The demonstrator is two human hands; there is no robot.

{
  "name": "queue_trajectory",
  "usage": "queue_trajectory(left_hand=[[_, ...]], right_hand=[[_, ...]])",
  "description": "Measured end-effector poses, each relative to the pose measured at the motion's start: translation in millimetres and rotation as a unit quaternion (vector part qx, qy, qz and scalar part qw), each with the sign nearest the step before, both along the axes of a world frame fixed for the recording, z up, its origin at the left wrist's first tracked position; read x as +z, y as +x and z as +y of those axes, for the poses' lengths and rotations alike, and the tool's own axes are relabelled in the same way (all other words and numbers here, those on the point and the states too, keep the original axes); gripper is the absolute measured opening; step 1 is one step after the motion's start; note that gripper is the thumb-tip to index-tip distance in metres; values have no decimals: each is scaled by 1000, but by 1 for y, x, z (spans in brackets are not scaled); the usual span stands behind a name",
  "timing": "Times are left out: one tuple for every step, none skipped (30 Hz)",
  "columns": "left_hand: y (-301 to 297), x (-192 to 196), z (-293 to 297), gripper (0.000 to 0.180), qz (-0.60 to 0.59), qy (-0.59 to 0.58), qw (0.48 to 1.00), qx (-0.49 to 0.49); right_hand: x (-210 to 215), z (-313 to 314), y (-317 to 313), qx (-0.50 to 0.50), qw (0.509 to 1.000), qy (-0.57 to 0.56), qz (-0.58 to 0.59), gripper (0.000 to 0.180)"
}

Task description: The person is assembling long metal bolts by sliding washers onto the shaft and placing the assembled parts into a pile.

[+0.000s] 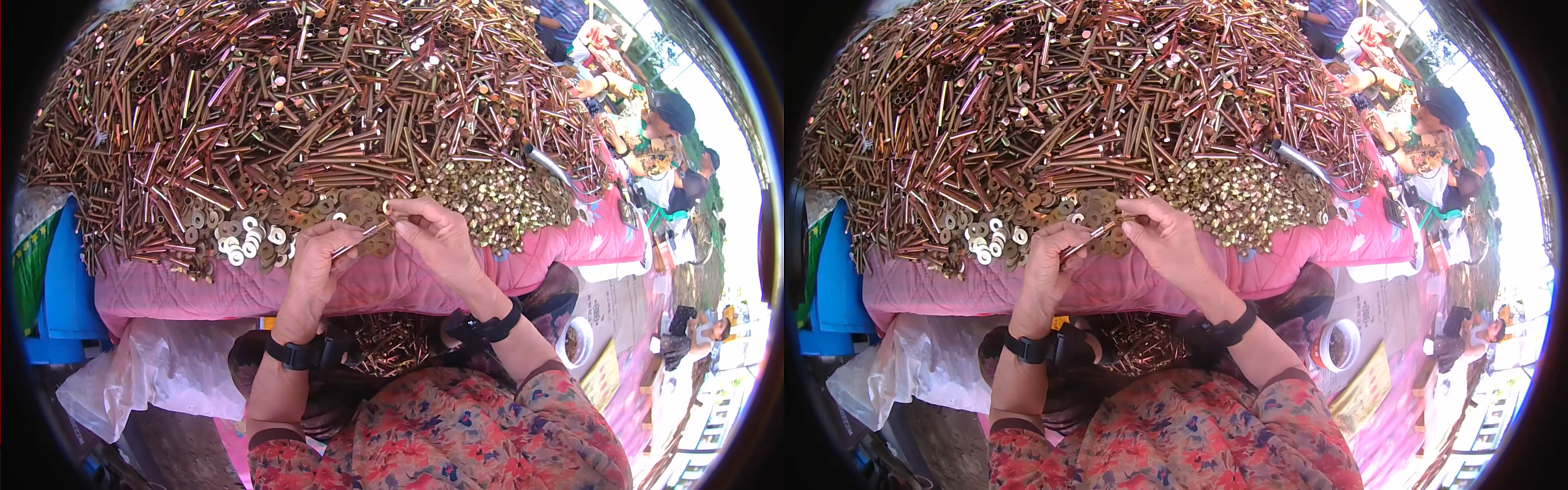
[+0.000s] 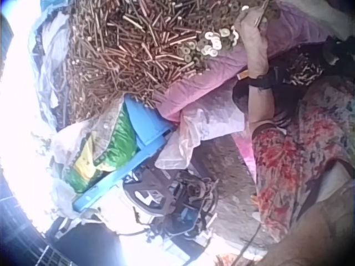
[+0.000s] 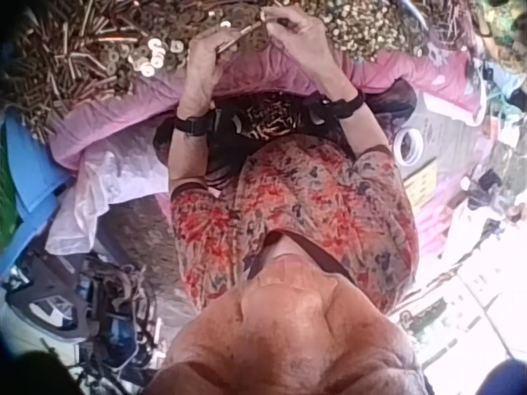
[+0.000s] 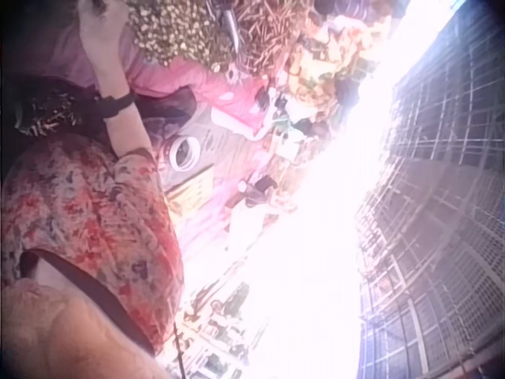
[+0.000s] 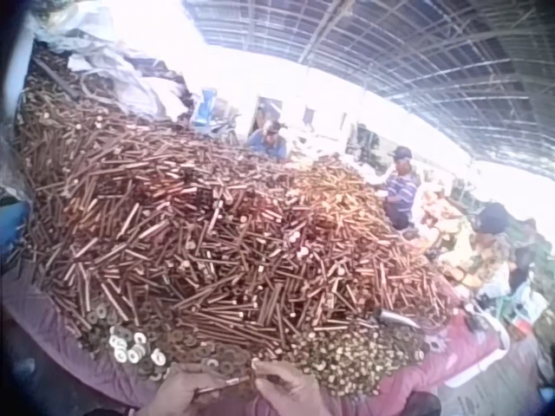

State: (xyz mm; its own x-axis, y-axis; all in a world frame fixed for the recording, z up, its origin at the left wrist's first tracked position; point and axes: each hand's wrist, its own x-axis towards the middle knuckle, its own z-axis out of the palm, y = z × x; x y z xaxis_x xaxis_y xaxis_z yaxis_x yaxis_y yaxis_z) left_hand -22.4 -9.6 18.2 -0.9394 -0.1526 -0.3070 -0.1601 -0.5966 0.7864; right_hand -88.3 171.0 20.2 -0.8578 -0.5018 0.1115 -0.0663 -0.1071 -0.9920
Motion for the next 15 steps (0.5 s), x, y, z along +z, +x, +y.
queue_trajectory(left_hand=[[0, 0, -1, 5, 0, 0, 1000, 2], [1, 1, -2, 6, -2, 2, 1000, 0], [1, 1, -2, 6, -5, 3, 1000, -4], [1, 1, -3, 6, -5, 3, 1000, -4], [2, 1, -5, 6, -4, 12, 1000, -17], [2, 2, -6, 6, -2, 21, 999, -30], [3, 2, -6, 6, -2, 21, 999, -29], [3, 3, -7, 7, -8, 26, 999, -31], [3, 3, -8, 7, -14, 32, 999, -34], [4, 3, -9, 7, -14, 32, 999, -34], [4, 2, -11, 7, -5, 21, 999, -47], [5, 3, -13, 7, 4, 9, 998, -59], [6, 4, -12, 7, 4, 9, 998, -58], [7, 6, -10, 5, 20, -28, 999, -38], [8, 7, -8, 3, 37, -64, 997, -18]], right_hand=[[1, -2, 1, 2, 1000, 0, 0, 24], [3, -4, 3, 7, 1000, -15, 24, 25], [5, -6, 4, 10, 998, -31, 47, 27], [5, -6, 5, 11, 998, -30, 47, 27], [5, -6, 6, 11, 998, -11, 60, 27], [5, -6, 6, 11, 997, 8, 73, 28], [6, -6, 6, 12, 997, 8, 73, 28], [7, -6, 7, 10, 996, 25, 89, 27], [8, -6, 8, 7, 994, 42, 104, 27], [10, -5, 8, 7, 994, 43, 105, 27], [13, -5, 9, 9, 994, 51, 97, 26], [15, -5, 10, 11, 994, 58, 90, 25], [17, -5, 10, 13, 994, 58, 90, 25], [20, -5, 10, 16, 989, 90, 119, 23], [22, -5, 10, 19, 981, 121, 149, 21]])
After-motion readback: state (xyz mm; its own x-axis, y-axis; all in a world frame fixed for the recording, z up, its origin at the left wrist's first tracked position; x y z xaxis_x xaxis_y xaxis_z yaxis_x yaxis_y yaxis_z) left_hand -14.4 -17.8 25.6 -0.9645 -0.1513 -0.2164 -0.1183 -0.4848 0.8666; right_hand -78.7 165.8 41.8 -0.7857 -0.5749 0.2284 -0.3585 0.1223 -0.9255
